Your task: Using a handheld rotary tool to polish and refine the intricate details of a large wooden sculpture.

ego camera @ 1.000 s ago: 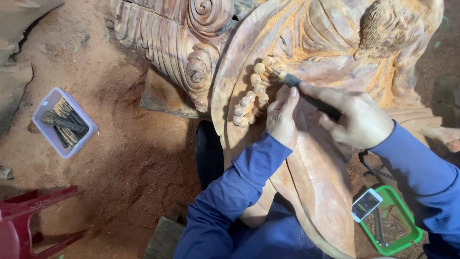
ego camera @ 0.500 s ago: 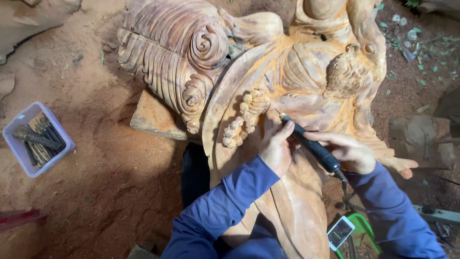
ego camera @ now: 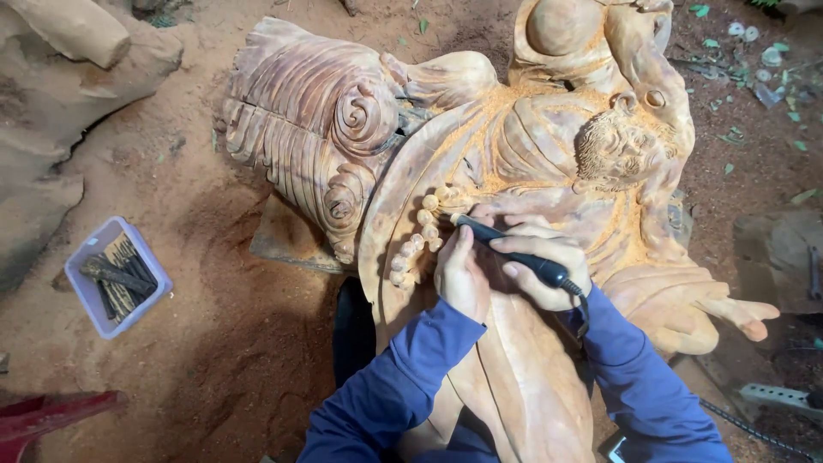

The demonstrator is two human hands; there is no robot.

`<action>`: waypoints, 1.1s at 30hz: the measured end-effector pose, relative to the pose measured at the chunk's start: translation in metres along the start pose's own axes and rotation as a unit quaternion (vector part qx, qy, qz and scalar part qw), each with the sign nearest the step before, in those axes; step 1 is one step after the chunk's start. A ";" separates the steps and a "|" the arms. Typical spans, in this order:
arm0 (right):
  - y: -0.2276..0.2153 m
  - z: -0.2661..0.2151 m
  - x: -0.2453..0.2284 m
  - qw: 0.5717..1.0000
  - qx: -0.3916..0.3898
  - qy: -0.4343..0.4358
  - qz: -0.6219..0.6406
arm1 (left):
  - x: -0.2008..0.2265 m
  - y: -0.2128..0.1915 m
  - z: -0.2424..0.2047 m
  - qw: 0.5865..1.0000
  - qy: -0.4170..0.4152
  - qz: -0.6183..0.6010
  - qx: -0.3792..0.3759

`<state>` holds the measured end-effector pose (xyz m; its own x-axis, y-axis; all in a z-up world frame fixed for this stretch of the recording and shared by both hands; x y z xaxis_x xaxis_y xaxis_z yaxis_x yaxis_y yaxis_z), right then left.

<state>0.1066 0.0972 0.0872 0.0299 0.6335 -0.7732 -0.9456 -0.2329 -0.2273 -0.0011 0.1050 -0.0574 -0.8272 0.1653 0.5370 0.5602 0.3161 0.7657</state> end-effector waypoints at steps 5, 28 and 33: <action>0.016 0.008 -0.014 0.996 -0.017 -0.075 -0.051 | 0.026 0.021 -0.019 0.998 0.009 0.031 0.050; 0.012 0.003 0.002 0.998 0.012 -0.061 -0.018 | 0.031 0.032 -0.024 0.994 0.051 0.081 0.062; 0.006 -0.001 0.006 0.999 0.023 -0.049 0.002 | 0.031 0.030 -0.022 0.994 0.069 0.075 0.044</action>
<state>0.1012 0.0986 0.0801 -0.0044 0.7025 -0.7117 -0.9594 -0.2037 -0.1951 -0.0092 0.0992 -0.0105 -0.7181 0.0885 0.6903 0.6650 0.3794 0.6433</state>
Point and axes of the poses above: each hand's wrist, its own z-axis towards the middle knuckle, its own y-axis out of the palm, x = y × z, the point moved 10 cm from there along z, towards the middle knuckle, and after that the axes turned 6 degrees about z, right-handed, at the moved point
